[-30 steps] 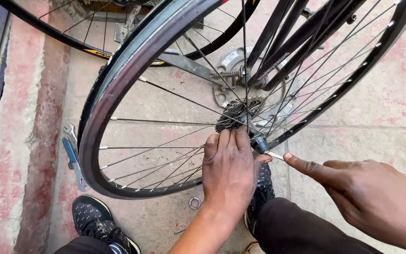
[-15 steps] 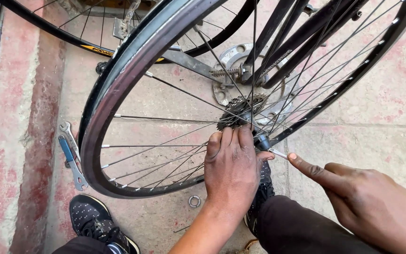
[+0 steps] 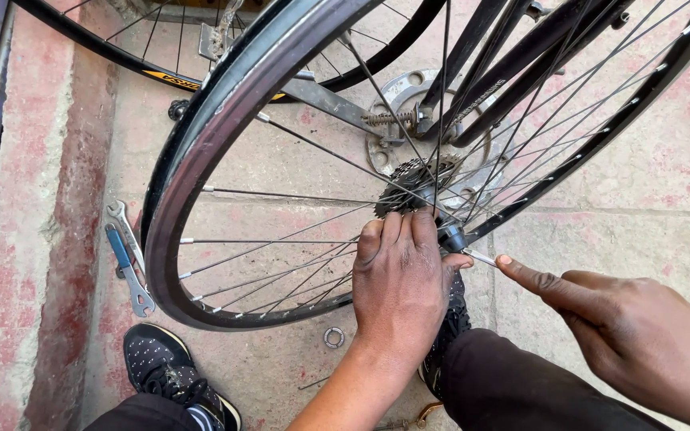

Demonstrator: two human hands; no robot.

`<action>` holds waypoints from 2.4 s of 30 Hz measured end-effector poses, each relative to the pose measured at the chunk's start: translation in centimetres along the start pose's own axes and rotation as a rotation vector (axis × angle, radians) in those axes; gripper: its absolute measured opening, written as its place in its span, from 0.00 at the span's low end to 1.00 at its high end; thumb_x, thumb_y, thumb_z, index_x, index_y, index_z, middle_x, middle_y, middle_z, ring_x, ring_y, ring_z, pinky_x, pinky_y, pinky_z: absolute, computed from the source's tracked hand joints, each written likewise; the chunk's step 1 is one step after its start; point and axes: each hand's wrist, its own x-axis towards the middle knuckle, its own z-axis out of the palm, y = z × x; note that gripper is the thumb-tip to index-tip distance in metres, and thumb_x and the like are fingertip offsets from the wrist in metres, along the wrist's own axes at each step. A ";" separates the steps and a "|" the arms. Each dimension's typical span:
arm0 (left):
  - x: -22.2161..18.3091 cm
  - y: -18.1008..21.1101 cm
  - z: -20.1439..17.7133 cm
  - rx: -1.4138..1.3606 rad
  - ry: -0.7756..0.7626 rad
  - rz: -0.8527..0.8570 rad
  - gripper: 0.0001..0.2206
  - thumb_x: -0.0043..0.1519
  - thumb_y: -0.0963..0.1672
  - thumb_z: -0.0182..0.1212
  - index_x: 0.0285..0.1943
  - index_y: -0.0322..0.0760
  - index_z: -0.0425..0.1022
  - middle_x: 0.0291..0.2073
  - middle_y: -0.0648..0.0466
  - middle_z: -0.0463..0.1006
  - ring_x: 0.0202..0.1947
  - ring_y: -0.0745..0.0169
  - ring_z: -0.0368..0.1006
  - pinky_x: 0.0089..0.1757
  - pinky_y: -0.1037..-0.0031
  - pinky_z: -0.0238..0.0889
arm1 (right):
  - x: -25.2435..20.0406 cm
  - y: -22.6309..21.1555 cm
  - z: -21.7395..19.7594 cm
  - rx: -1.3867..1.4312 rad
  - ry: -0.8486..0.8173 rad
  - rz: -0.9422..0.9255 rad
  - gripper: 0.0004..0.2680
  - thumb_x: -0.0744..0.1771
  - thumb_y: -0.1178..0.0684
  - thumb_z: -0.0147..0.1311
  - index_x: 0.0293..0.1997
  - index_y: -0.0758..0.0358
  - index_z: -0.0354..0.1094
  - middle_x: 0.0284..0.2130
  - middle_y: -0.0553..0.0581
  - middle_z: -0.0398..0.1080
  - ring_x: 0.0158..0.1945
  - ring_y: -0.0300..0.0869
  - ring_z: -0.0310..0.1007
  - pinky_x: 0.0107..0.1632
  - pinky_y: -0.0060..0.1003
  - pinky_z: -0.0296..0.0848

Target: Removing a tire from a bicycle wheel rim and performing maintenance on the wheel hub using a screwdriver.

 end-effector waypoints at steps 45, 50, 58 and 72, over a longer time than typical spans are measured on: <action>0.3 0.4 -0.7 -0.132 0.037 -0.017 0.15 0.61 0.45 0.55 0.51 0.28 0.68 0.32 0.50 0.70 0.36 0.58 0.61 0.49 0.64 0.42 | 2.9 1.9 -2.4 0.272 -0.146 0.017 0.24 0.65 0.57 0.48 0.59 0.15 0.74 0.07 0.55 0.71 0.14 0.40 0.55 0.24 0.37 0.58; 0.4 0.5 -0.7 -0.118 0.025 -0.020 0.16 0.61 0.46 0.56 0.51 0.27 0.68 0.32 0.49 0.70 0.36 0.57 0.61 0.49 0.65 0.44 | 2.9 2.0 -2.3 0.307 -0.131 0.016 0.24 0.65 0.57 0.49 0.58 0.16 0.76 0.07 0.55 0.69 0.14 0.39 0.54 0.24 0.38 0.57; 0.4 0.4 -0.6 -0.135 0.024 -0.026 0.16 0.61 0.45 0.56 0.51 0.27 0.69 0.32 0.49 0.73 0.35 0.58 0.62 0.49 0.65 0.42 | 2.6 0.8 -2.7 0.068 -0.100 0.005 0.21 0.64 0.54 0.48 0.53 0.13 0.72 0.09 0.50 0.79 0.12 0.40 0.66 0.28 0.36 0.66; 0.4 0.7 -0.7 -0.096 0.010 -0.034 0.15 0.61 0.46 0.57 0.50 0.28 0.69 0.30 0.51 0.71 0.35 0.59 0.61 0.48 0.64 0.42 | 0.7 0.4 0.7 -0.330 0.111 -0.101 0.34 0.60 0.58 0.44 0.70 0.16 0.42 0.24 0.38 0.74 0.23 0.39 0.80 0.30 0.34 0.80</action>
